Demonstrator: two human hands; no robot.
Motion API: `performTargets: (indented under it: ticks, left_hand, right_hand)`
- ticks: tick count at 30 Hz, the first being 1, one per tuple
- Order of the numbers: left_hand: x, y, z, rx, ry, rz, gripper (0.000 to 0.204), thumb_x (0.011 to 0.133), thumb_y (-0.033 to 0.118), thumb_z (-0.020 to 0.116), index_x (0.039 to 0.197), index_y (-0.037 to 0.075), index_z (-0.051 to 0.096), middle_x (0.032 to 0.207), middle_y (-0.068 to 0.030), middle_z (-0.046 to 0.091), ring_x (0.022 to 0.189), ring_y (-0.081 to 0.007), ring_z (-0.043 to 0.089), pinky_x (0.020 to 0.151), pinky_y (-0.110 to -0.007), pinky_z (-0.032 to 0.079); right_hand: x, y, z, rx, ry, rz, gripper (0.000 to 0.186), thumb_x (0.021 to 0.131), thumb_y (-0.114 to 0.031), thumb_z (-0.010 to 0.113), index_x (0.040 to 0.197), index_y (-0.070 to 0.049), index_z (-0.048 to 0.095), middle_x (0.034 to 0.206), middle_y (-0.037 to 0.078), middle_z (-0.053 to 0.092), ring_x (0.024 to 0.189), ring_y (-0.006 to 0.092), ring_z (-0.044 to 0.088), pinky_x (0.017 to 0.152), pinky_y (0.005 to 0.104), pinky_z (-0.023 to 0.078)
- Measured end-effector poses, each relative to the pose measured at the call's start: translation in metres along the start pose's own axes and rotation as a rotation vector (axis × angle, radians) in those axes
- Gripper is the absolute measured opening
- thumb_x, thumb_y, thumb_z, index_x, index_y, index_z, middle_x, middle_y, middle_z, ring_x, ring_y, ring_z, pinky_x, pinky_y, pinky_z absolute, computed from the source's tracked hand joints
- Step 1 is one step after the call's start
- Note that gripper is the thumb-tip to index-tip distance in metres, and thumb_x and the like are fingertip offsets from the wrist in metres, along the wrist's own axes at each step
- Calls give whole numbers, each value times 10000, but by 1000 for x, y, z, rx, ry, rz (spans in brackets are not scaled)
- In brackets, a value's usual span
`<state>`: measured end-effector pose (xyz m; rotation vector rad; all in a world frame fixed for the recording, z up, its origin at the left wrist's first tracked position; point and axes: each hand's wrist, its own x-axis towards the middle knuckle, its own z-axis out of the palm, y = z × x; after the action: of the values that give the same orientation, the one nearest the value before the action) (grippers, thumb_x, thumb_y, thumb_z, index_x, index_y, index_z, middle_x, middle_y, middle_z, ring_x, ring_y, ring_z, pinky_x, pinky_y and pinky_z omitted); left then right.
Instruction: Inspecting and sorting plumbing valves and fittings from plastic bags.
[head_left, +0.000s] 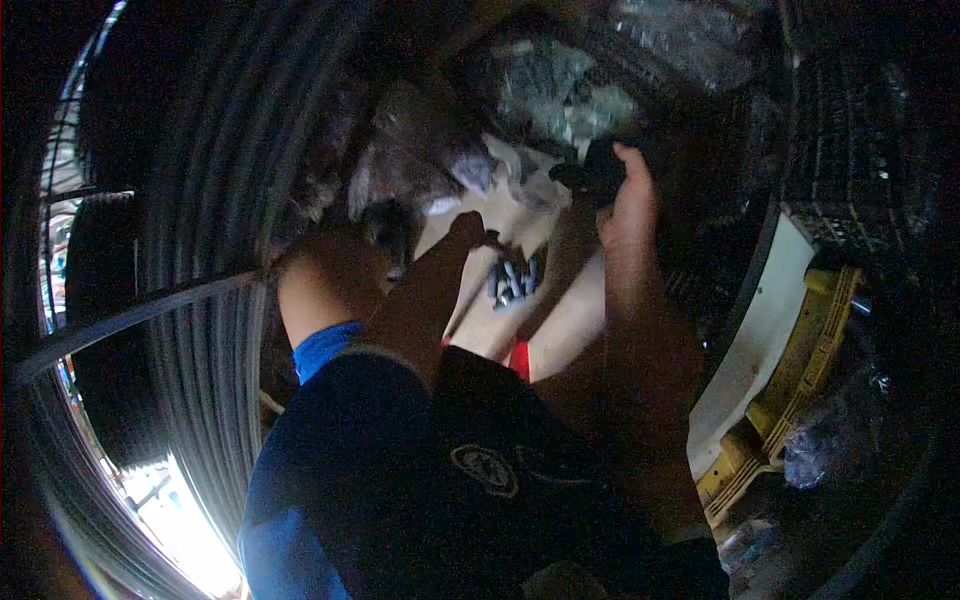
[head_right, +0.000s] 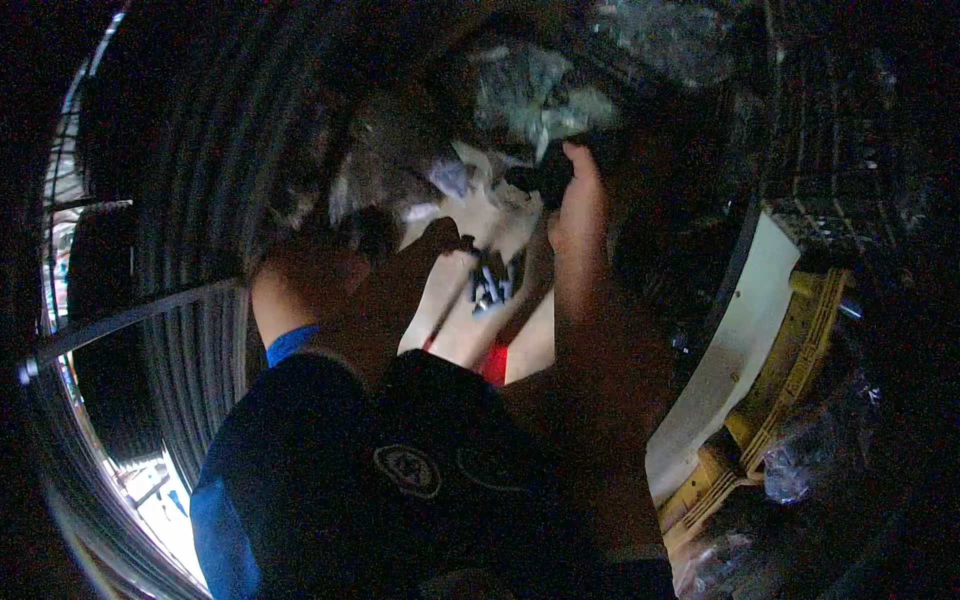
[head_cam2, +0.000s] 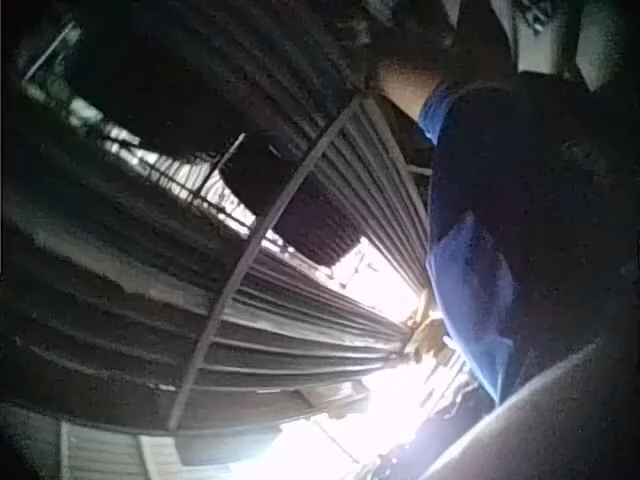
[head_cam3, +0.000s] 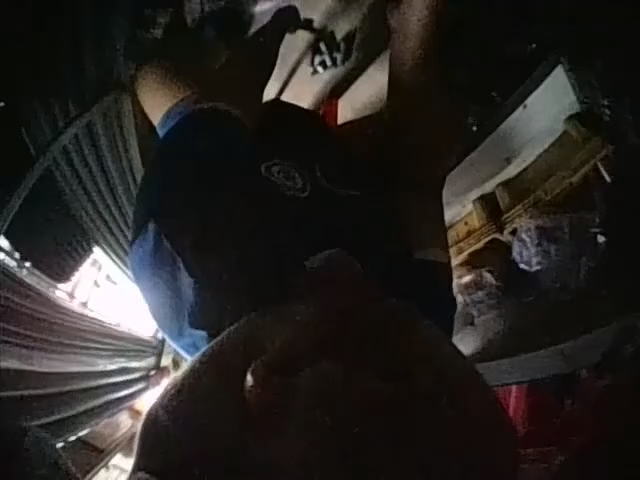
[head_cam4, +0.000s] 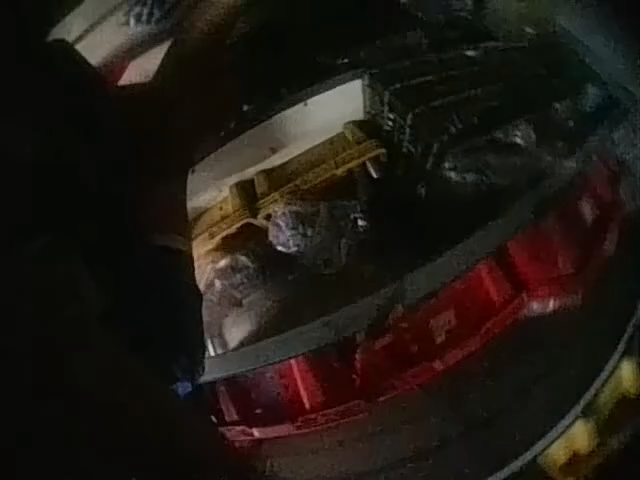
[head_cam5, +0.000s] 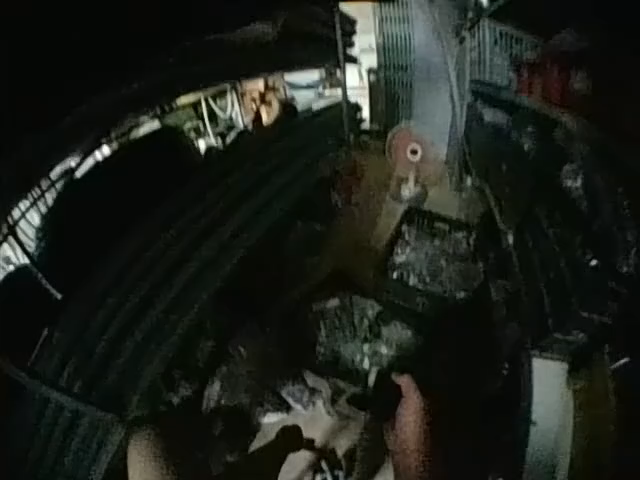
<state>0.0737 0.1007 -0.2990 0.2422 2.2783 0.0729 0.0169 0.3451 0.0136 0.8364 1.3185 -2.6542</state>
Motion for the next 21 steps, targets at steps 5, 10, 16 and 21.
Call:
performTargets:
  ticks: [5,10,16,21]
  left_hand:
    - [-66,12,-112,86,359,291,321,768,349,670,565,101,652,645,-127,650,677,-350,636,678,-490,491]
    - [-204,43,-213,-1303,299,345,367,945,399,615,1022,42,660,783,-81,676,603,-148,620,571,-286,522]
    - [-293,47,-244,-1554,279,331,240,929,182,663,1055,-19,631,804,-90,671,695,-160,676,624,-267,569]
    - [-273,43,-260,-1564,124,376,282,929,268,661,957,-11,627,790,-88,653,637,-167,663,562,-276,565]
  right_hand:
    - [-5,1,9,47,122,-49,344,791,-214,673,1098,-64,642,1020,72,676,896,226,653,822,365,520]
    - [-21,33,12,-375,-83,-302,522,833,-190,623,1308,-19,495,1228,95,559,1123,224,529,963,345,421]
    - [-66,49,33,-473,-378,-684,525,824,-246,706,1254,-5,525,1062,121,638,987,245,605,890,352,464]
    - [-90,4,46,-915,-436,-781,394,790,-168,741,1118,-18,581,1029,149,638,969,278,634,859,361,487]
